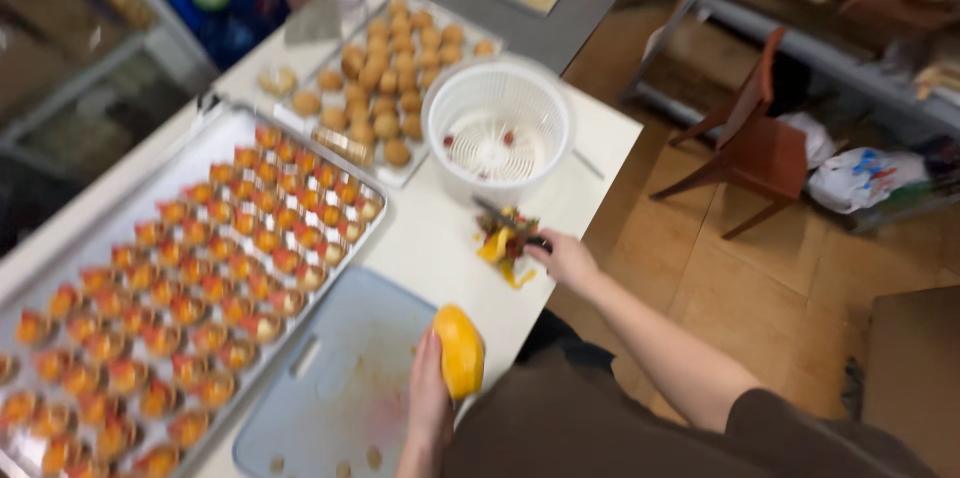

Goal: The person peels a mango, slices it into small pieces, and places the pieces into tart shells on a baking tray. The person uses a knife to peel and cut the mango and a spoon to transfer the pieces.

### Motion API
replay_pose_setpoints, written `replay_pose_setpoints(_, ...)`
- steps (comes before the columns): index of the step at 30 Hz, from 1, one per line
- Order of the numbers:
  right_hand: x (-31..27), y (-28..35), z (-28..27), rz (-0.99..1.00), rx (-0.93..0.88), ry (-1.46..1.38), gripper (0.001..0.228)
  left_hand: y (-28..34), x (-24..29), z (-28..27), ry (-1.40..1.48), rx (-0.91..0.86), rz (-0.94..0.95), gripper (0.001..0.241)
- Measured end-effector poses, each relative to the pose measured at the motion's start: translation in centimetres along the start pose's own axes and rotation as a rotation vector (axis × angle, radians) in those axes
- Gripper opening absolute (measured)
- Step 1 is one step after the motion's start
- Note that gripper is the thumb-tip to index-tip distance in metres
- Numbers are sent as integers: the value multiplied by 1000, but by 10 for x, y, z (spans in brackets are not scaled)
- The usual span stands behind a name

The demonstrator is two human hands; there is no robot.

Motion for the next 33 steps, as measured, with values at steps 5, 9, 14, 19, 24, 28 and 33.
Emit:
replay_pose_setpoints(5,-38,16,-22,-248,77,172,28,-45,-30,-12,-1,-53,-16,53)
replay_pose_setpoints(9,-38,19,-36,-117,-51,170,27,-93,-44,-17,-41,-129,78,54)
replay_pose_setpoints(14,-53,25,-57,-59,-46,131,29,-126,-53,-24,-101,-125,161,58)
replay_pose_setpoints(19,-72,40,-33,111,-49,-436,30,-139,-50,-29,-66,-78,128,63)
replay_pose_setpoints(24,-88,44,13,-46,-166,-562,25,-131,-15,-20,108,-76,13,68)
replay_pose_setpoints(28,-95,20,39,-368,-82,-595,23,-71,-5,-14,389,-85,-71,72)
replay_pose_setpoints(33,-80,20,42,-181,-240,-851,32,-1,21,18,546,-120,-10,60)
Point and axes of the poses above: each hand's wrist, its own y-axis away from the middle knuckle, its own z-axis out of the palm, x = y × z, the point moved 8 cm from there along -y, towards the middle knuckle, and after that the axes turned 14 degrees about -z, right-handed, at the moved point
